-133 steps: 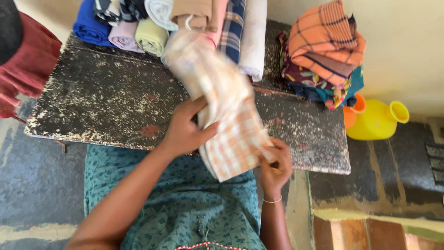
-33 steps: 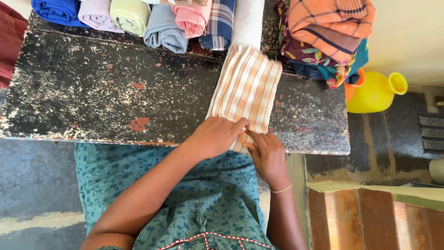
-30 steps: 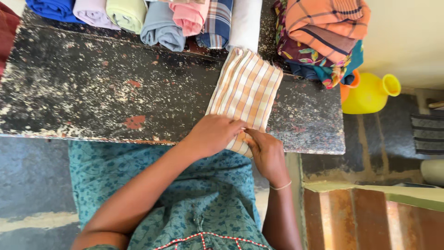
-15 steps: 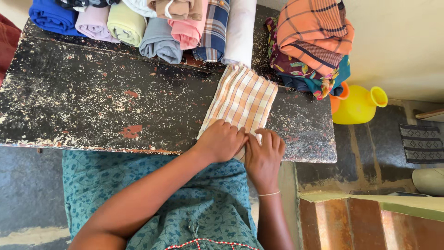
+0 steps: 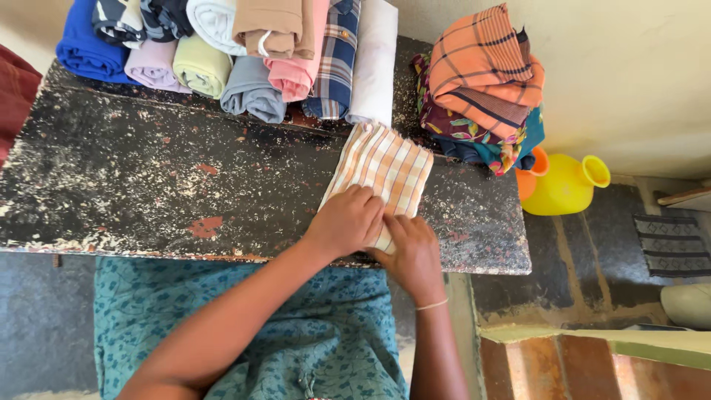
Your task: The person folds a white shirt and two patterned cloths on a worn table. Each item is smoothed, folded into a compact rectangle, and placed on a growing stack of folded textiles.
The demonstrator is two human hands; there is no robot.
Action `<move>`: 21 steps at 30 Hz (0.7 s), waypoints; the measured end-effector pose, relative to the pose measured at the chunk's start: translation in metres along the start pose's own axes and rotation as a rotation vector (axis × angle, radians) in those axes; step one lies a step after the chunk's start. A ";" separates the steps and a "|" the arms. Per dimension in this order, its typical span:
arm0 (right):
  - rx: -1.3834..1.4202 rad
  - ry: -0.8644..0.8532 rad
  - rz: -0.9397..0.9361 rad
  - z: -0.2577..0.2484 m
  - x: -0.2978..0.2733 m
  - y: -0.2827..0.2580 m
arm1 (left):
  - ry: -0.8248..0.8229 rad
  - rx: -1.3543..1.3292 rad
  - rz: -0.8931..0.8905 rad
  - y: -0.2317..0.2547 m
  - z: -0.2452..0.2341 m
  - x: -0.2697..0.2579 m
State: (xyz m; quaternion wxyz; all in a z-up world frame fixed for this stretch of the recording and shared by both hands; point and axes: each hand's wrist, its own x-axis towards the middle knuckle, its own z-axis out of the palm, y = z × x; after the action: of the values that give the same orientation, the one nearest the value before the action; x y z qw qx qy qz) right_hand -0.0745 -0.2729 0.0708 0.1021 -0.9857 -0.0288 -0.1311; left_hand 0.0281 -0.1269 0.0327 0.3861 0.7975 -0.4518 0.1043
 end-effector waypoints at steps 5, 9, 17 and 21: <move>0.224 -0.060 -0.065 -0.008 0.020 0.019 | 0.343 0.293 0.179 0.014 -0.003 -0.023; 0.341 -0.260 0.045 -0.014 0.028 0.025 | 0.083 0.250 0.059 0.020 -0.010 -0.013; -0.320 0.212 0.069 0.008 -0.015 -0.032 | -0.531 0.199 -0.153 0.005 -0.001 0.034; -0.312 0.308 0.095 0.023 -0.013 -0.041 | -0.508 0.212 -0.081 -0.010 0.012 0.061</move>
State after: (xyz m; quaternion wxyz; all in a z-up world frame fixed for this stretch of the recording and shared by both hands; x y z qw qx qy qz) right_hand -0.0851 -0.2288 0.0538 -0.0423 -0.9580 0.0540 -0.2783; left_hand 0.0692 -0.1715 0.0509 0.1788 0.8514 -0.4885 -0.0676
